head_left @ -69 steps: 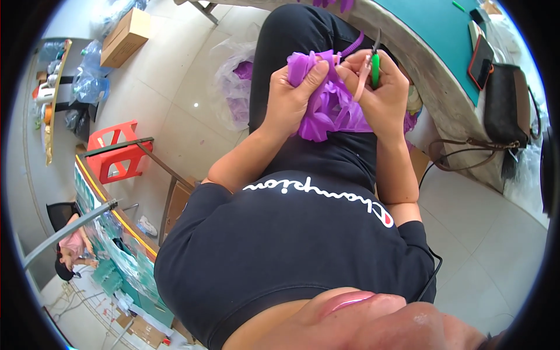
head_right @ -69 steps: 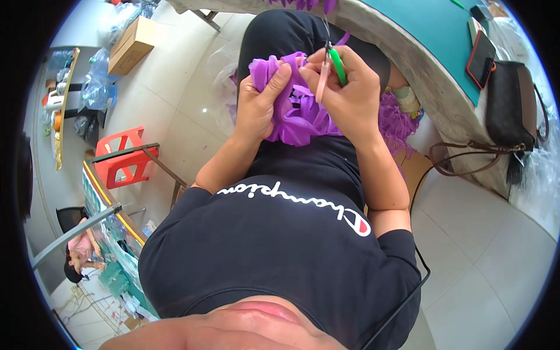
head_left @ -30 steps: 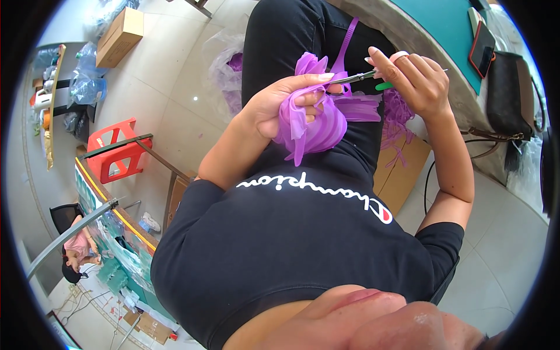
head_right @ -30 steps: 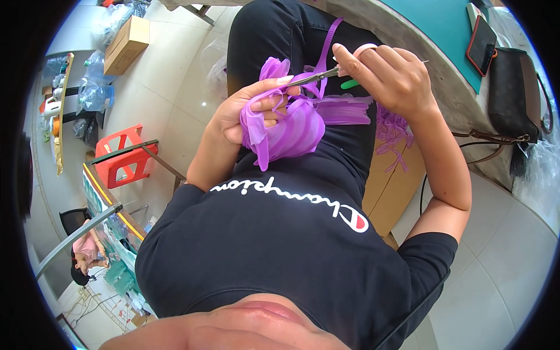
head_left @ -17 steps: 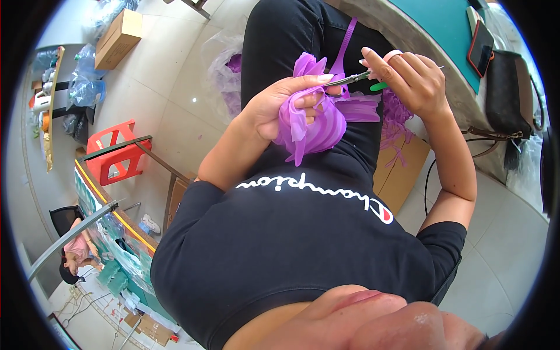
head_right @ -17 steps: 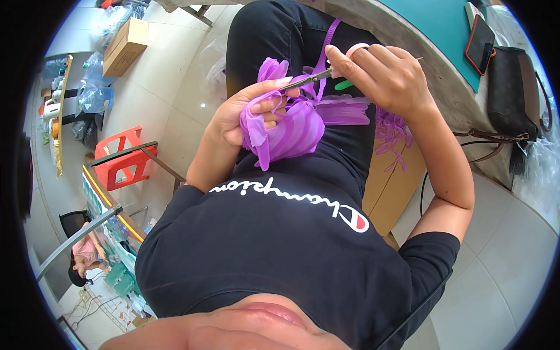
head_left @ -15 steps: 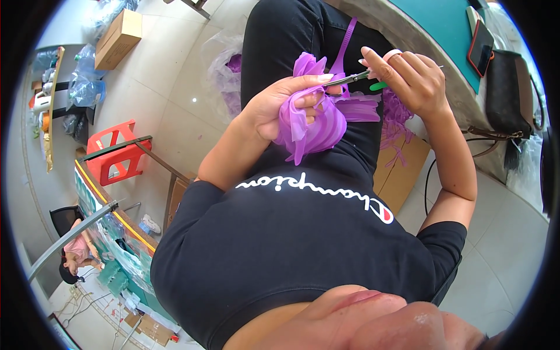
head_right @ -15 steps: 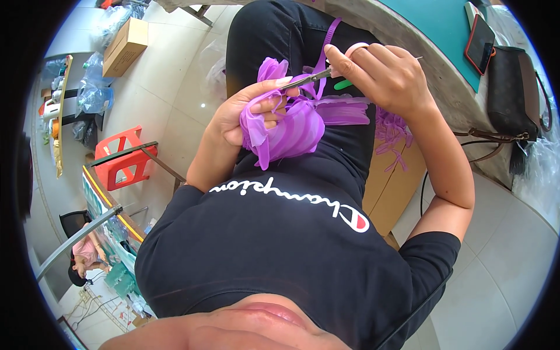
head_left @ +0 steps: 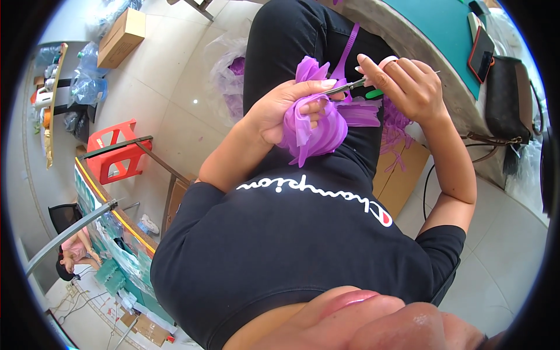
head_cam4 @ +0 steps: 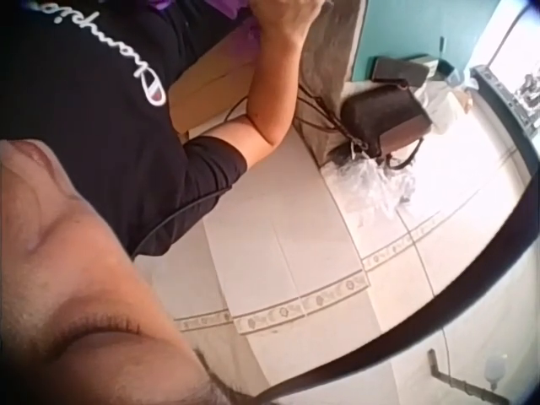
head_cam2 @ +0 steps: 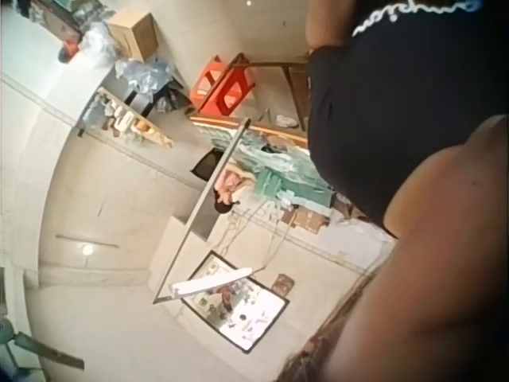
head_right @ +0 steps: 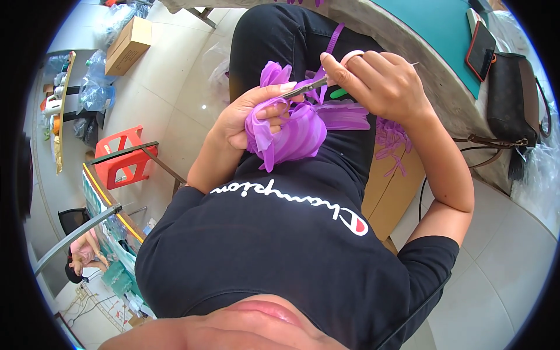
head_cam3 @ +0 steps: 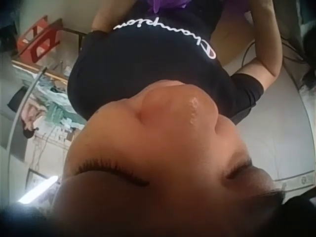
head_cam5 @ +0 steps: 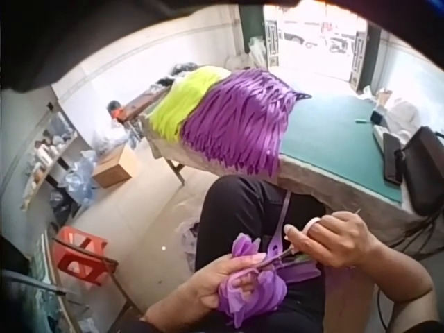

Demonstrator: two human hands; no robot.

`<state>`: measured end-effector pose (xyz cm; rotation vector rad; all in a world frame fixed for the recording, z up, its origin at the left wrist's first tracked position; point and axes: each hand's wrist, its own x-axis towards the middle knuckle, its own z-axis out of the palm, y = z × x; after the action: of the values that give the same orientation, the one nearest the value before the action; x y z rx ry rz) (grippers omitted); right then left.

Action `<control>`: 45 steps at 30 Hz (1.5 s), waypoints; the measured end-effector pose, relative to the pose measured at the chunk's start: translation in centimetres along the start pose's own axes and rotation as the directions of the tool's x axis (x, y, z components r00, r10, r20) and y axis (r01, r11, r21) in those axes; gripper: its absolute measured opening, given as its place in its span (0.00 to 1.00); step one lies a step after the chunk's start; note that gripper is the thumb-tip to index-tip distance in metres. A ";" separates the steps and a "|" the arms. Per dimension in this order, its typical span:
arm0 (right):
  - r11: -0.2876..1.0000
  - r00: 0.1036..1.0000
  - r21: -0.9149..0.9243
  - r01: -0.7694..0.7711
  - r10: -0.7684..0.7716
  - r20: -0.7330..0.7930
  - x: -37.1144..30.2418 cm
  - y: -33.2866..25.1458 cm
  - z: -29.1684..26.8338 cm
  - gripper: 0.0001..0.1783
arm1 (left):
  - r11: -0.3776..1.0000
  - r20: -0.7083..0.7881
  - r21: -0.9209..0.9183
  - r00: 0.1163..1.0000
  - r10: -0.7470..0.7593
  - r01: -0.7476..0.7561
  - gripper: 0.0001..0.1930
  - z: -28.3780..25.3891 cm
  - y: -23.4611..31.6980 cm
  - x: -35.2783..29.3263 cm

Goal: Assembling and trimming purple plastic fringe decorations using a crochet-like tool and scissors.

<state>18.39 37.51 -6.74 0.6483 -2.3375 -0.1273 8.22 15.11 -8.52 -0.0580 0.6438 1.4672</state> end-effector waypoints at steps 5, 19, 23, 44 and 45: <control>0.999 0.999 -0.037 0.031 -0.032 -0.021 0.7 -0.6 0.2 0.26 | 0.998 0.031 -0.047 0.999 0.041 -0.039 0.13 -0.5 -0.3 0.1; -0.080 0.546 0.798 -0.598 0.688 0.478 3.0 -6.2 1.0 0.17 | 0.568 -0.070 0.567 0.653 0.754 -0.596 0.11 0.3 -1.2 0.7; 0.006 0.501 0.783 -0.622 0.772 0.392 3.4 -7.2 1.5 0.15 | 0.278 -0.019 0.794 0.434 0.901 -0.541 0.11 0.0 -1.9 1.4; 0.000 -0.028 0.748 -0.664 0.999 -0.025 -10.5 -5.1 -3.3 0.12 | 0.586 -0.311 -0.068 0.576 0.756 -0.807 0.07 -5.7 5.4 -0.3; 0.028 -0.054 0.737 -0.675 0.995 -0.087 -11.4 -4.9 -3.7 0.12 | 0.585 -0.315 -0.067 0.573 0.757 -0.809 0.07 -6.0 5.7 -0.5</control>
<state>30.05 39.11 -12.17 -0.7898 -1.5629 1.2197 0.77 12.95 -11.35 -0.1330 0.7691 2.4501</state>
